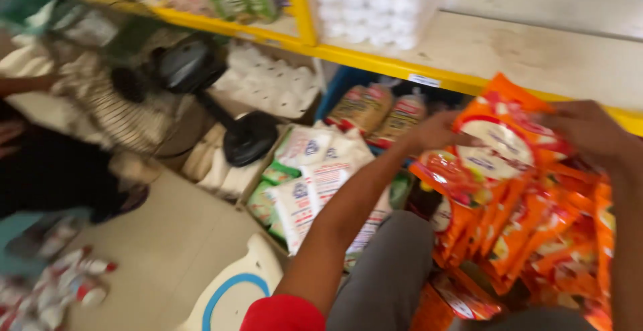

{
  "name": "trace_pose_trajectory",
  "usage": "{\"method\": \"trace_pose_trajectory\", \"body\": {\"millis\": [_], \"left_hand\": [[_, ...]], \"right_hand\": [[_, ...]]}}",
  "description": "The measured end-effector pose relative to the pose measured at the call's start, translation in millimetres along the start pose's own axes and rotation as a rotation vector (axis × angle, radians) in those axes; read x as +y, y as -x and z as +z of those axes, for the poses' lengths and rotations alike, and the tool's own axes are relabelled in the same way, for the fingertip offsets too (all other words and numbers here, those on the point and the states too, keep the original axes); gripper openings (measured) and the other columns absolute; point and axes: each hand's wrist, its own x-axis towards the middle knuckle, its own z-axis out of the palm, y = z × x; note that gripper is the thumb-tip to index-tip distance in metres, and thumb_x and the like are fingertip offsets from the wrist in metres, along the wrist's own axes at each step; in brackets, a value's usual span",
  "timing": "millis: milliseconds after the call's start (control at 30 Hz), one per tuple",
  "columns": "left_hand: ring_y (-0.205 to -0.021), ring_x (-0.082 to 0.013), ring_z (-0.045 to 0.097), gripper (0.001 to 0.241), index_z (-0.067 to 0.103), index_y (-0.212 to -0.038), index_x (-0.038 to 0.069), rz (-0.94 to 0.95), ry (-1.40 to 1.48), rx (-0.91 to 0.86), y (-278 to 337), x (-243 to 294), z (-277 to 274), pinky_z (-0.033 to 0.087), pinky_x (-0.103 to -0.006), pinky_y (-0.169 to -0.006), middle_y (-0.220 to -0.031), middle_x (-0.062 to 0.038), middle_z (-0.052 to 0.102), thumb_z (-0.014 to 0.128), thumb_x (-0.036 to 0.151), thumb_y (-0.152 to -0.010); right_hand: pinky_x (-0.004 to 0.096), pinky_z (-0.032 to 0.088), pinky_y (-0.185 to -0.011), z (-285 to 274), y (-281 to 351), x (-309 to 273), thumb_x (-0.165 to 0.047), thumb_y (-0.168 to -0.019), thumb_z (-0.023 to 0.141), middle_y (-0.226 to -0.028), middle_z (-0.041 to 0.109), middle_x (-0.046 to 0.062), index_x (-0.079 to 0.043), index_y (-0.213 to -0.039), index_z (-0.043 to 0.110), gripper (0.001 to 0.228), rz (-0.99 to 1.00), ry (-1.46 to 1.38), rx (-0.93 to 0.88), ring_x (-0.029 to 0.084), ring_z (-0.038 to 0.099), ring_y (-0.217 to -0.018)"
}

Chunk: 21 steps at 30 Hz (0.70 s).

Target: Organizing and stocking food packages on shelves in a grocery store.

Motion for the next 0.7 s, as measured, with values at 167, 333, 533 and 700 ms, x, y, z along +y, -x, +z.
{"method": "trace_pose_trajectory", "body": {"millis": [167, 333, 533, 700], "left_hand": [[-0.104, -0.0158, 0.069, 0.041, 0.072, -0.131, -0.001, 0.065, 0.362, -0.004, 7, -33, 19, 0.057, -0.0352, -0.093, -0.116, -0.009, 0.076, 0.081, 0.018, -0.096], [-0.096, -0.0164, 0.07, 0.042, 0.068, -0.131, 0.002, 0.041, 0.614, 0.167, 10, -23, 22, 0.06, -0.0356, -0.082, -0.113, -0.009, 0.073, 0.079, 0.018, -0.093], [-0.089, -0.0201, 0.073, 0.04, 0.069, -0.124, 0.0, -0.106, 0.637, 0.372, 2, -24, 29, 0.062, -0.0375, -0.077, -0.109, -0.013, 0.074, 0.075, 0.028, -0.097], [-0.085, -0.0214, 0.074, 0.043, 0.07, -0.121, -0.007, -0.13, 0.625, 0.304, 9, -13, 36, 0.064, -0.039, -0.076, -0.106, -0.015, 0.076, 0.078, 0.026, -0.094]], "right_hand": [[0.044, 0.052, -0.076, -48, -24, 46, -0.021, -0.101, 0.068, -0.107, 0.072, 0.018, 0.003, -0.121, 0.07, 0.031, -0.076, -0.049, 0.006, 0.025, 0.063, -0.087], [0.044, 0.051, -0.086, -8, -23, 82, -0.014, -0.097, 0.068, -0.121, 0.068, 0.014, -0.001, -0.133, 0.062, 0.039, -0.166, -0.193, -0.039, 0.025, 0.061, -0.102], [0.04, 0.051, -0.098, 82, 34, 59, -0.007, -0.092, 0.07, -0.134, 0.066, 0.008, -0.005, -0.142, 0.058, 0.052, -0.24, -0.49, -0.052, 0.021, 0.062, -0.117], [0.037, 0.054, -0.099, 88, 48, 77, -0.006, -0.088, 0.073, -0.132, 0.068, 0.007, -0.006, -0.139, 0.058, 0.053, -0.24, -0.741, -0.099, 0.018, 0.066, -0.117]]}}
